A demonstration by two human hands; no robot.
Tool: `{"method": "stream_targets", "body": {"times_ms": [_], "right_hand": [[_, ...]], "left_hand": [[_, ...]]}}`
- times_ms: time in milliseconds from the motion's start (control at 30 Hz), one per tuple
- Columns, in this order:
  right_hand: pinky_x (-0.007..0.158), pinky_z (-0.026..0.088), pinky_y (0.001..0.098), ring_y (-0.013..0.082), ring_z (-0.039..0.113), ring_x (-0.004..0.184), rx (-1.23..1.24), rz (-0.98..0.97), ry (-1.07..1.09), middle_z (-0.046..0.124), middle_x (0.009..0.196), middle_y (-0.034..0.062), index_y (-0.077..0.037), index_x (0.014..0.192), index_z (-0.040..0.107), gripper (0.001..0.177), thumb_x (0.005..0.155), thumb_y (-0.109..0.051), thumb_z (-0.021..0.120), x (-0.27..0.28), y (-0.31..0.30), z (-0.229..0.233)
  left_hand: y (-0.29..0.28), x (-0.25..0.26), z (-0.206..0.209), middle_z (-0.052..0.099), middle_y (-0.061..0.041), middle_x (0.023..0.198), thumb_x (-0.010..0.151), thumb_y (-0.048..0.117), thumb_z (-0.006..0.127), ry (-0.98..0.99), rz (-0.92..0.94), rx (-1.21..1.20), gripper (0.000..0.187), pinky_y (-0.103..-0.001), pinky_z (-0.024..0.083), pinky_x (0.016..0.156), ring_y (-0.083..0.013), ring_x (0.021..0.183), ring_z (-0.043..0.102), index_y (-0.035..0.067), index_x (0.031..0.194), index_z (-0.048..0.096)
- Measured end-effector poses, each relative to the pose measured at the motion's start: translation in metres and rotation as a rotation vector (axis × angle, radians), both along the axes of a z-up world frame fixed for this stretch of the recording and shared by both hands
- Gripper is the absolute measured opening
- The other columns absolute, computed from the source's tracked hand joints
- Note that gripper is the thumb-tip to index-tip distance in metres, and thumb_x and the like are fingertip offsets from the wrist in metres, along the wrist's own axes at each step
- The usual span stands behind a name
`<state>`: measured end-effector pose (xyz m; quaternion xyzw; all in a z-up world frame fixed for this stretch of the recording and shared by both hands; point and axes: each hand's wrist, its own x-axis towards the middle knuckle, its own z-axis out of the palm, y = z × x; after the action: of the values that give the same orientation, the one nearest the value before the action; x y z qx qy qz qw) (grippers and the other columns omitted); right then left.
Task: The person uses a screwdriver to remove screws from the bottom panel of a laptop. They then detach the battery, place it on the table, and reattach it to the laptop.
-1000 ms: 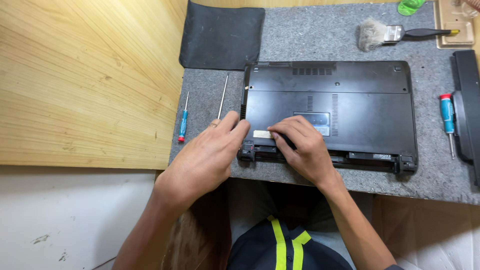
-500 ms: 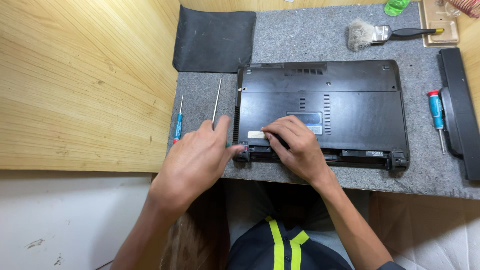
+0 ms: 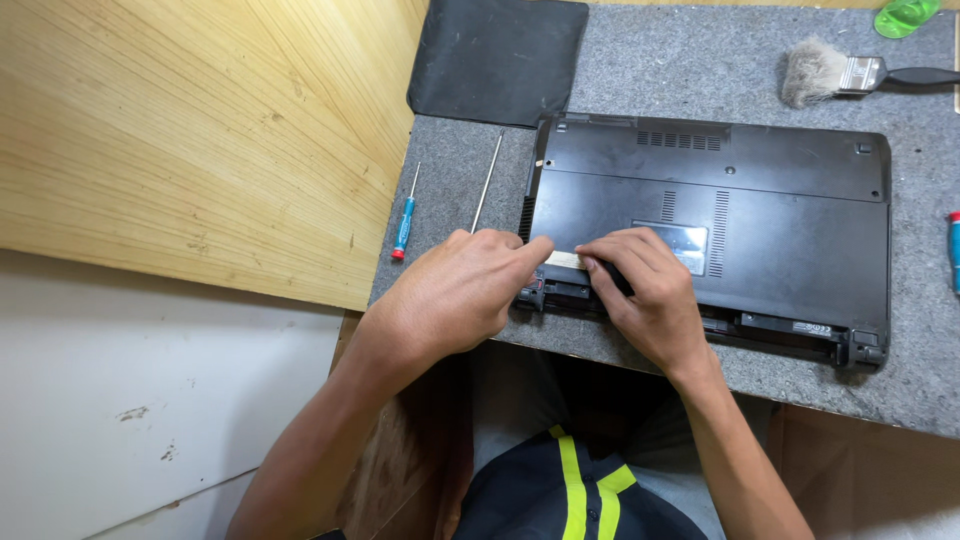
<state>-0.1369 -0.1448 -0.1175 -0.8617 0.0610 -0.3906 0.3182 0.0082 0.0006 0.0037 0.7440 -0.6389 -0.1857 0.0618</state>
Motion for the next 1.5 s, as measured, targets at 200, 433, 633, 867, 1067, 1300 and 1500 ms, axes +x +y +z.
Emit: {"method": "stream_targets", "body": {"times_ms": [200, 433, 633, 867, 1067, 1300, 1500], "right_hand": [[0.078, 0.057, 0.0400, 0.0308, 0.069, 0.088, -0.006, 0.000, 0.005, 0.074, 0.094, 0.0074, -0.004, 0.100, 0.073, 0.011, 0.094, 0.004, 0.068, 0.000, 0.000, -0.001], [0.077, 0.057, 0.0387, 0.0293, 0.070, 0.086, 0.001, 0.000, -0.010, 0.074, 0.092, 0.0064, -0.006, 0.099, 0.073, 0.011, 0.094, 0.003, 0.068, -0.001, -0.001, -0.001], [0.076, 0.058, 0.0407, 0.0327, 0.070, 0.083, 0.012, -0.032, -0.051, 0.073, 0.087, 0.0085, -0.004, 0.095, 0.072, 0.009, 0.093, 0.003, 0.067, -0.001, 0.000, -0.001], [0.078, 0.058, 0.0381, 0.0292, 0.069, 0.086, 0.082, 0.018, -0.024, 0.072, 0.088, 0.0075, -0.005, 0.098, 0.071, 0.009, 0.094, 0.001, 0.066, -0.003, -0.003, -0.004], [0.079, 0.058, 0.0387, 0.0288, 0.069, 0.087, 0.076, 0.041, -0.016, 0.071, 0.088, 0.0074, -0.005, 0.098, 0.070, 0.008, 0.094, 0.000, 0.065, -0.003, -0.004, -0.003], [0.081, 0.058, 0.0371, 0.0270, 0.069, 0.089, 0.103, 0.060, -0.005, 0.070, 0.088, 0.0067, -0.006, 0.099, 0.070, 0.008, 0.095, -0.002, 0.064, -0.004, -0.004, -0.003], [0.081, 0.058, 0.0388, 0.0283, 0.068, 0.090, 0.084, 0.063, -0.003, 0.070, 0.090, 0.0068, -0.006, 0.101, 0.069, 0.008, 0.096, -0.002, 0.064, -0.005, -0.007, -0.007]], "left_hand": [[0.003, 0.006, 0.010, 0.071, -0.022, 0.086, 0.095, -0.001, 0.056, 0.047, -0.057, -0.033, 0.019, -0.057, 0.059, 0.069, -0.0455, 0.079, 0.073, 0.000, 0.113, 0.061], [0.003, -0.006, 0.007, 0.067, -0.019, 0.082, 0.098, 0.024, 0.061, -0.074, 0.253, 0.084, 0.023, -0.052, 0.061, 0.066, -0.0424, 0.080, 0.073, 0.005, 0.110, 0.055], [-0.008, -0.002, -0.010, 0.066, -0.019, 0.074, 0.098, 0.030, 0.058, -0.105, 0.375, 0.270, 0.029, -0.056, 0.059, 0.060, -0.0510, 0.076, 0.071, 0.002, 0.089, 0.060], [-0.008, 0.001, -0.002, 0.069, -0.018, 0.076, 0.097, 0.014, 0.054, -0.043, 0.150, 0.191, 0.017, -0.053, 0.061, 0.071, -0.0452, 0.078, 0.073, 0.003, 0.090, 0.066], [-0.002, 0.008, -0.007, 0.065, -0.015, 0.071, 0.095, 0.010, 0.054, -0.046, 0.065, 0.121, 0.014, -0.052, 0.060, 0.069, -0.0422, 0.074, 0.072, 0.008, 0.088, 0.066], [0.002, 0.016, -0.014, 0.056, -0.008, 0.067, 0.095, 0.015, 0.055, -0.098, -0.061, 0.091, 0.016, -0.044, 0.058, 0.064, -0.0373, 0.069, 0.068, 0.014, 0.081, 0.063], [0.004, 0.019, -0.011, 0.053, -0.012, 0.067, 0.095, 0.011, 0.053, -0.082, -0.131, 0.055, 0.016, -0.046, 0.055, 0.062, -0.0427, 0.068, 0.063, 0.011, 0.081, 0.060]]}}
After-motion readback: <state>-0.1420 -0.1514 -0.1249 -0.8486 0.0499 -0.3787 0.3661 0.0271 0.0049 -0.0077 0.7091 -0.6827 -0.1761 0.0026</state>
